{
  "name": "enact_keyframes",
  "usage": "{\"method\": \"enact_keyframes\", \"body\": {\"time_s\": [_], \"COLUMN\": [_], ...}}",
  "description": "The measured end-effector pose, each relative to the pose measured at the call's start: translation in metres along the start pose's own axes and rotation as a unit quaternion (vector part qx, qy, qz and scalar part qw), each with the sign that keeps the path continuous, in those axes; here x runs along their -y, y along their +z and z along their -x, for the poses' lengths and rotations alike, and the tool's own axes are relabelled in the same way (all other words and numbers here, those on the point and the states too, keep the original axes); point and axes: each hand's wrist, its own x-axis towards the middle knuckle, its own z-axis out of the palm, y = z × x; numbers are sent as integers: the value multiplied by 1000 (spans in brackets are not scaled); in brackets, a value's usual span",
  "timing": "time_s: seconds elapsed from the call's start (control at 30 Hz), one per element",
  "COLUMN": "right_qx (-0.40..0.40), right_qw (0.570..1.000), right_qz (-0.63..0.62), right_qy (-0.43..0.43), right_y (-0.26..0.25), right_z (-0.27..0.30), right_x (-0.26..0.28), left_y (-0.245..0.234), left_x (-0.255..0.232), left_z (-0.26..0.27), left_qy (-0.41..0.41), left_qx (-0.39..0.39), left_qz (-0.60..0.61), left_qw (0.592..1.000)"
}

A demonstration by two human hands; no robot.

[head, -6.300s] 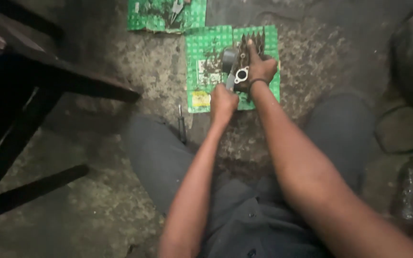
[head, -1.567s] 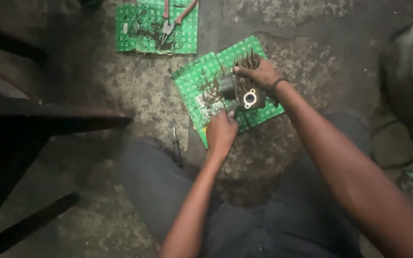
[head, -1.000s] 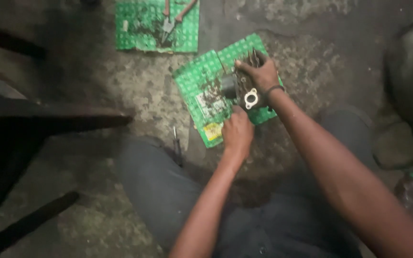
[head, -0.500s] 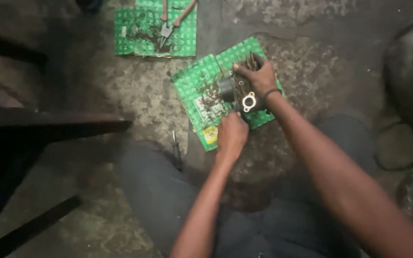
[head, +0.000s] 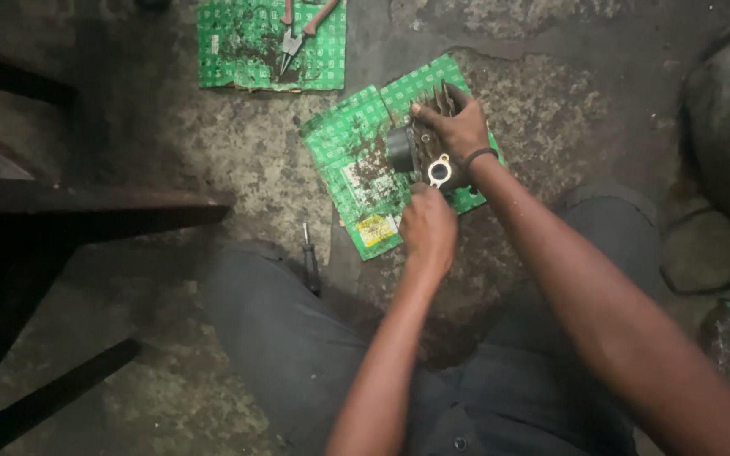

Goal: Cleaning and reassembling components of a small engine cylinder head.

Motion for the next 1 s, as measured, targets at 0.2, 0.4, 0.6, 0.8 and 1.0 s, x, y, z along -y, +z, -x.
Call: {"method": "enact_keyframes", "body": {"time_s": [0.2, 0.4, 0.6, 0.8, 1.0], "right_qx": [8, 11, 12, -1, -91], "right_qw": [1000, 999, 999, 999, 989], "right_qz": [-9, -49, -46, -45, 107], "right_qy": [17, 11, 21, -19, -47], "right_y": [-1, -1, -3, 0, 3], "right_z": [8, 6, 9, -3, 16], "right_x": [6, 8, 12, -16, 21], "left_y": [-4, 14, 11, -22, 34], "left_x": [19, 40, 70, 30, 26], "left_z": [-3, -8, -29, 4, -3], "left_qy": [57, 135, 135, 45, 47], "left_qx": [14, 27, 118, 26, -16], "left_qz": [17, -5, 29, 53, -64], "left_qw": [998, 990, 983, 997, 997]}}
